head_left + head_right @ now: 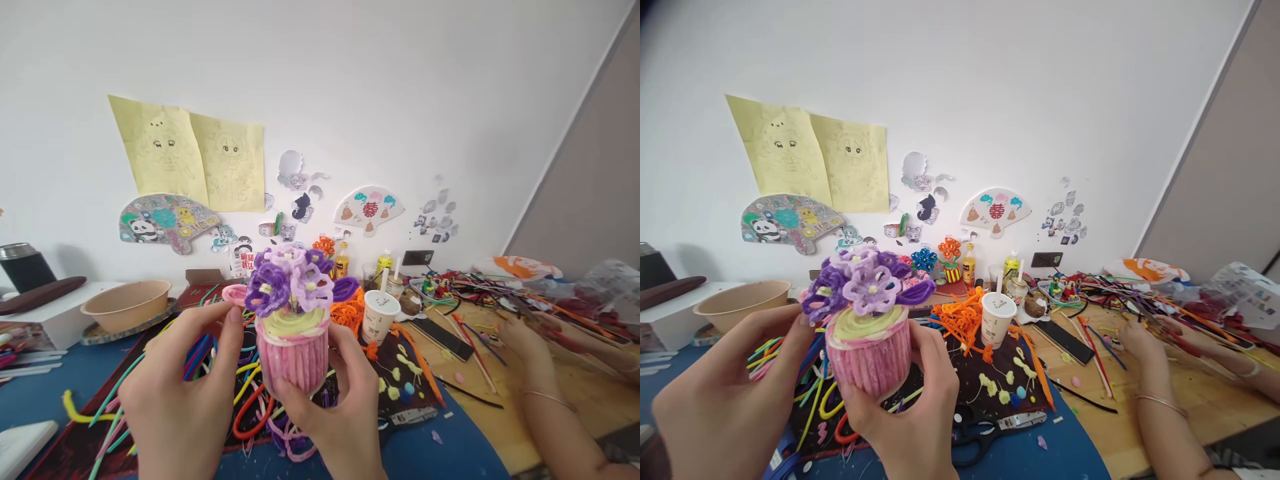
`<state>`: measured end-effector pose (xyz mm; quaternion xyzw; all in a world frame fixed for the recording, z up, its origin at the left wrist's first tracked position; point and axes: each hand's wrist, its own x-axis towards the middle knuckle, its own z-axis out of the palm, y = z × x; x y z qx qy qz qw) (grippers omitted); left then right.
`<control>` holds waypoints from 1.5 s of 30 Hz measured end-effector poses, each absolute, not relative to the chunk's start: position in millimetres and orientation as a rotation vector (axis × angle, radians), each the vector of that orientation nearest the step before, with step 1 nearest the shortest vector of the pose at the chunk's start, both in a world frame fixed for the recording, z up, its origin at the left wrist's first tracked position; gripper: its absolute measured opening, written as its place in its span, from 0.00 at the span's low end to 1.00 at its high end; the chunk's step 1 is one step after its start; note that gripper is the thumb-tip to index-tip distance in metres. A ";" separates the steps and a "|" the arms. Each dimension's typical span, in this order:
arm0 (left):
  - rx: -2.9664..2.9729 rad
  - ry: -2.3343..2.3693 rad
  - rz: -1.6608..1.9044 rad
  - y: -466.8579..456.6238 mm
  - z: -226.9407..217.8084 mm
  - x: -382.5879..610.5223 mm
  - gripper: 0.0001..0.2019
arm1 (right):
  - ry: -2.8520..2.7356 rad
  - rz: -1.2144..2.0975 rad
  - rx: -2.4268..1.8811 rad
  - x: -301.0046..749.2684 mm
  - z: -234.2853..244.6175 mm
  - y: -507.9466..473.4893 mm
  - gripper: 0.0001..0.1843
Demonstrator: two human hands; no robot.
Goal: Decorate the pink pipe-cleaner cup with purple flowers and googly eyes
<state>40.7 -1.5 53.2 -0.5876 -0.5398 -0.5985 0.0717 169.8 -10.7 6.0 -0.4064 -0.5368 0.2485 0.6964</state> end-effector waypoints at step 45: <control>-1.603 -1.305 -1.451 -14.1 60.9 49.8 0.05 | -0.901 0.866 -0.811 162.1 1.9 -22.2 0.27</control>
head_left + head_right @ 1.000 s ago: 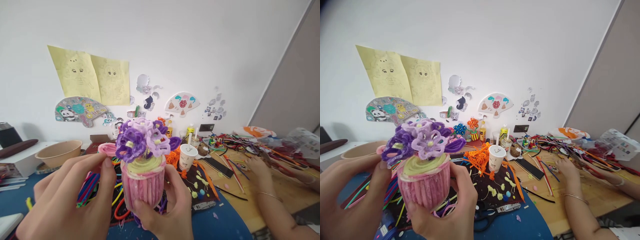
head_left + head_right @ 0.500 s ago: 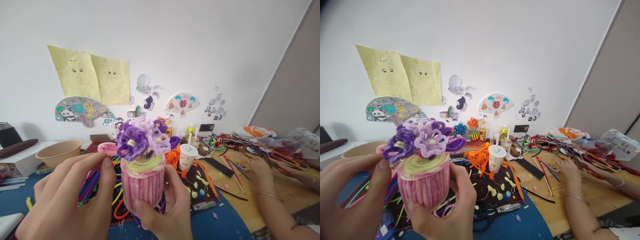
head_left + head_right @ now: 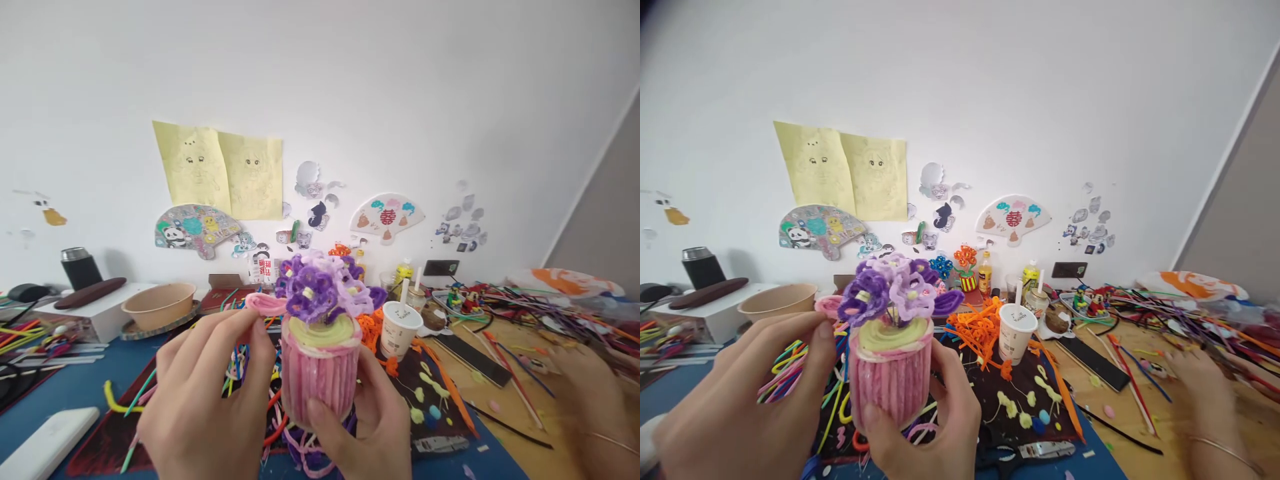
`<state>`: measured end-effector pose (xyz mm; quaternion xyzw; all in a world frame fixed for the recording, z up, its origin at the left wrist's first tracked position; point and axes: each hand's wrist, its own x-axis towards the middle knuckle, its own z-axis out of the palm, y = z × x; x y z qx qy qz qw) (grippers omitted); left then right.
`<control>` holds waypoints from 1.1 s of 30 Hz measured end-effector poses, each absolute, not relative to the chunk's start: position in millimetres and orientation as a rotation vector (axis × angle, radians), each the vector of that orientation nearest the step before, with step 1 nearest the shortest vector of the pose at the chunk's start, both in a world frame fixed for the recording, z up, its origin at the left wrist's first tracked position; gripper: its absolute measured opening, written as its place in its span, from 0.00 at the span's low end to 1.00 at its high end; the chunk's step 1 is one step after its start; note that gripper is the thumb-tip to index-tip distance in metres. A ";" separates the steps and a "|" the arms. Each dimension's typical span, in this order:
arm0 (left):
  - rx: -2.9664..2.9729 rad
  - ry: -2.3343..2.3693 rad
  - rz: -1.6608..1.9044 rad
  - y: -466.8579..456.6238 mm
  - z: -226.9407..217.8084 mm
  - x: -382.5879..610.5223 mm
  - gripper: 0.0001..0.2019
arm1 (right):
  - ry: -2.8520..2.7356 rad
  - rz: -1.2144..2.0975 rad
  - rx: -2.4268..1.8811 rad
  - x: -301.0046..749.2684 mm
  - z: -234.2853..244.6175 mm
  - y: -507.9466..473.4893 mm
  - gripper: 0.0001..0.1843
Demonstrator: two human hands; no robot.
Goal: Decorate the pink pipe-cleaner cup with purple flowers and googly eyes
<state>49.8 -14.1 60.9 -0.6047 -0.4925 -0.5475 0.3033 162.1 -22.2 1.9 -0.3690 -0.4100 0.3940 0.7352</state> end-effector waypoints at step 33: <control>-1.530 -1.448 -1.424 -18.5 65.3 46.1 0.05 | -0.927 0.727 -0.847 164.2 -10.5 -17.3 0.27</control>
